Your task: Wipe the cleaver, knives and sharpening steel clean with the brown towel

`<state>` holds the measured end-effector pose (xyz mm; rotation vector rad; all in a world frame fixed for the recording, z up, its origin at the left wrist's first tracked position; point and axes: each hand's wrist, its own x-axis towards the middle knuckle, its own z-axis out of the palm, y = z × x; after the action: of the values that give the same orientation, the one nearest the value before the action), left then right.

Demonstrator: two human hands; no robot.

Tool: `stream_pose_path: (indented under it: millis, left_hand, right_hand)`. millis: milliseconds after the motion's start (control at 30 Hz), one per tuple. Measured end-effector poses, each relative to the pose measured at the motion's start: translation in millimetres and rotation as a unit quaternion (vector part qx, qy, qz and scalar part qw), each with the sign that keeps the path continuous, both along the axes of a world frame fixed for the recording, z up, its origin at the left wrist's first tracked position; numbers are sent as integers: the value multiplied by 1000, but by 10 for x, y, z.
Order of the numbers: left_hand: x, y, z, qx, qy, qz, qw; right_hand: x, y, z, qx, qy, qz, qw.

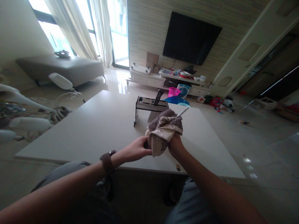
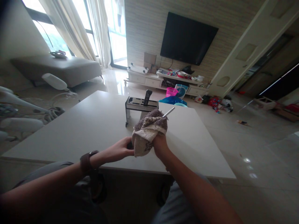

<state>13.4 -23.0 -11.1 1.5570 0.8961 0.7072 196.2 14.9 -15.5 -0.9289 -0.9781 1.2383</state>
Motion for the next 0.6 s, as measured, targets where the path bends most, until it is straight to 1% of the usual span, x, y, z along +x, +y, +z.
stream_pose_path:
  millis: [100,200,333,467,600]
  left_hand:
    - [-1,-12,10,0,12,0,1000]
    - [-8,-19,19,15,34,8,999]
    - [-13,-34,56,16,84,22,996]
    - [-7,-57,78,14,97,13,995]
    - [3,-72,62,9,107,4,994]
  right_hand:
    - [-13,-8,39,20,14,12,1000]
    - [32,51,66,36,37,9,999]
    - [218,226,114,36,65,-2,997]
    - [449,384,222,38,98,2,994]
    - [597,462,307,43,124,-16,991]
